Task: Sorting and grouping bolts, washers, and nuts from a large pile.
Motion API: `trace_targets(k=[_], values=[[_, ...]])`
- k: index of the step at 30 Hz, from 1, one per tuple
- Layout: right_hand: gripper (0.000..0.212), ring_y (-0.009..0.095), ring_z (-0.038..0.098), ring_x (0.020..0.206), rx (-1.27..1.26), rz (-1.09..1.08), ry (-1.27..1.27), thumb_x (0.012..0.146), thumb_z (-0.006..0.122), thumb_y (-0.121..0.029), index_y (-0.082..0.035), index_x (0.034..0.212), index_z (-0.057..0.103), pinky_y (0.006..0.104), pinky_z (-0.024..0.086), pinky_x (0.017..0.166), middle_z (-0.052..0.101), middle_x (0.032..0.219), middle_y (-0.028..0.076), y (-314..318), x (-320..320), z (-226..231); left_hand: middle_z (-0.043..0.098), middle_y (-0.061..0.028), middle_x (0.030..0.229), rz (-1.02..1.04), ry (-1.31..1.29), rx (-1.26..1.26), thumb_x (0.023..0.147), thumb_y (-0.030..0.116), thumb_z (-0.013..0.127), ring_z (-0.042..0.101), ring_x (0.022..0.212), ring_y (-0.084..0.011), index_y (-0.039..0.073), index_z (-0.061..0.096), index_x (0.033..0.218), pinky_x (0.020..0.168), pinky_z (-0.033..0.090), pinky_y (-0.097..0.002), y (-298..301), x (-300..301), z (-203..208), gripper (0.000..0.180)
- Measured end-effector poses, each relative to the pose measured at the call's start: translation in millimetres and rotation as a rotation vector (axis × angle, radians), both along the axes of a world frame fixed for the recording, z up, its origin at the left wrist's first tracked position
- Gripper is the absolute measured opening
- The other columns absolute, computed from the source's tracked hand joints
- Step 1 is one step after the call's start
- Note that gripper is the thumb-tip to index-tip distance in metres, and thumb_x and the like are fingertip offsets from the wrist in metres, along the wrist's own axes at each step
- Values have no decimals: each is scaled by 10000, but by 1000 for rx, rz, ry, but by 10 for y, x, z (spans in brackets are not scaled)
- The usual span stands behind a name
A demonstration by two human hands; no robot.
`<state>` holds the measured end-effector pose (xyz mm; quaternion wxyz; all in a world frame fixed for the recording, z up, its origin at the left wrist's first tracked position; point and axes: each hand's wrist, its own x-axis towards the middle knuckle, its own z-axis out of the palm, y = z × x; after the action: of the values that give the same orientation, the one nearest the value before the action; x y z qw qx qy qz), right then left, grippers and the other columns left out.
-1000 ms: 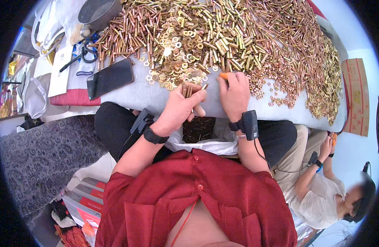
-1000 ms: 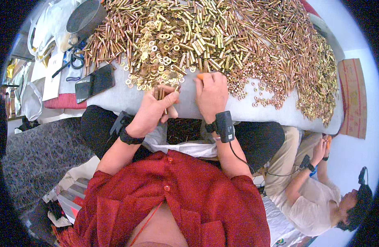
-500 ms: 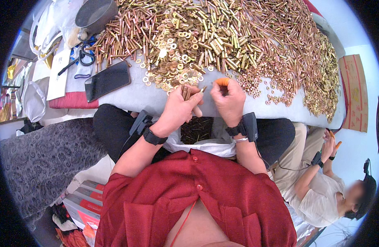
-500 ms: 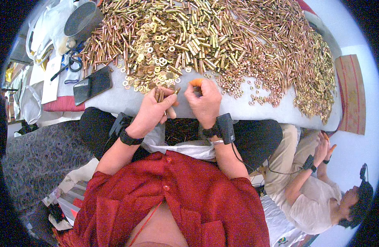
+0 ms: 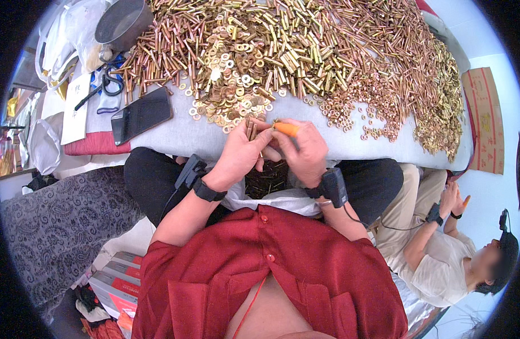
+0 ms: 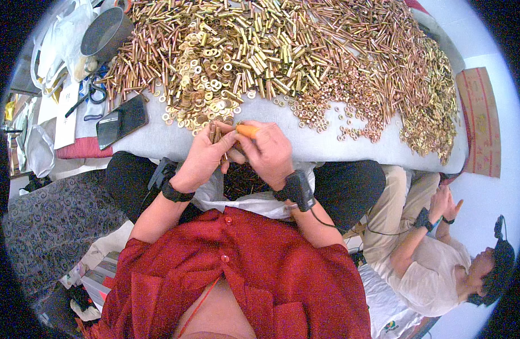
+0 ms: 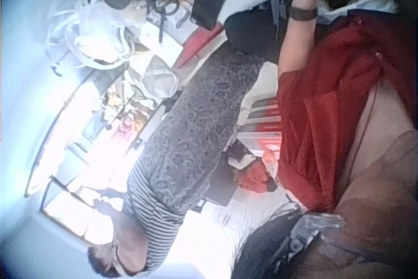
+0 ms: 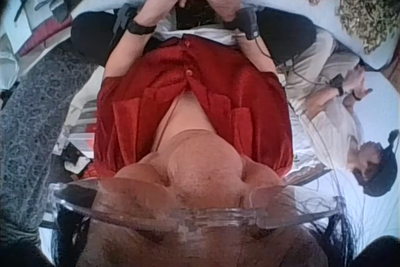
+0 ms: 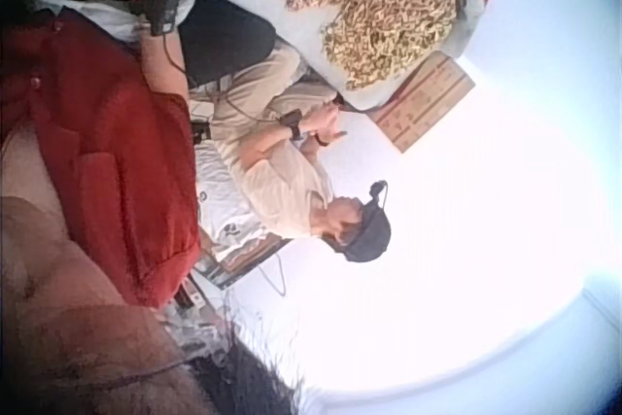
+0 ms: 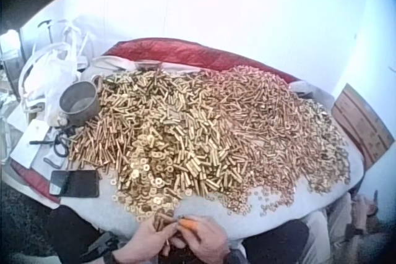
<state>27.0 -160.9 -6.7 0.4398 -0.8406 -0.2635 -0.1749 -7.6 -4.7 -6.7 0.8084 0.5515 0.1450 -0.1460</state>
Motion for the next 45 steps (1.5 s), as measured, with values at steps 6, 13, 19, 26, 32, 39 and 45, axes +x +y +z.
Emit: trace_targets(k=[6, 13, 19, 26, 32, 39, 45], values=[[192, 312, 553, 827, -400, -327, -60, 784, 702, -200, -59, 891, 629, 401, 450, 727, 589, 843, 122, -239, 445, -77, 650, -97, 801, 62, -14, 75, 926, 130, 579, 600, 515, -116, 16, 487, 1009, 407, 431, -227, -28, 26, 42, 168], [134, 317, 530, 813, -581, -283, -36, 800, 651, -125, -47, 896, 599, 418, 436, 737, 563, 806, 124, -238, 556, -94, 651, -93, 777, 101, -84, 122, 910, 102, 581, 589, 513, -105, 5, 494, 1011, 475, 462, -247, -24, 18, -86, 165], [172, 272, 578, 829, -99, -104, 238, 827, 616, -53, -20, 995, 637, 358, 466, 757, 599, 863, 136, -107, 284, 109, 655, -106, 795, 61, -113, 272, 894, 76, 594, 590, 534, -112, 12, 502, 998, 480, 475, -250, -34, 32, -54, 153], [175, 247, 616, 859, 135, 81, 402, 853, 601, -36, -14, 1017, 658, 315, 484, 768, 626, 933, 124, -4, 59, 107, 650, -97, 771, 62, -174, 324, 875, 56, 609, 601, 539, -111, 9, 512, 966, 483, 481, -251, -58, -1, -49, 140], [142, 294, 591, 793, -79, 105, 253, 844, 643, -120, -16, 941, 645, 351, 474, 698, 609, 880, 135, -54, 159, 135, 637, -64, 744, 71, -446, 672, 879, 46, 613, 594, 551, -97, 19, 520, 939, 487, 467, -244, -68, -27, -122, 114], [176, 236, 594, 721, -6, -23, 256, 877, 647, -199, -24, 893, 654, 314, 469, 631, 622, 789, 113, -7, 213, 143, 640, -61, 755, 46, -233, 305, 888, 54, 604, 575, 548, -86, 27, 518, 954, 490, 459, -239, -101, -6, -26, 112], [170, 81, 585, 725, 314, 72, 686, 887, 646, -174, -20, 948, 687, 242, 477, 653, 669, 819, 53, -23, 97, 132, 647, -75, 768, 66, -191, 169, 889, 47, 600, 604, 590, -101, 11, 513, 952, 512, 473, -248, -73, 2, -22, 113]])
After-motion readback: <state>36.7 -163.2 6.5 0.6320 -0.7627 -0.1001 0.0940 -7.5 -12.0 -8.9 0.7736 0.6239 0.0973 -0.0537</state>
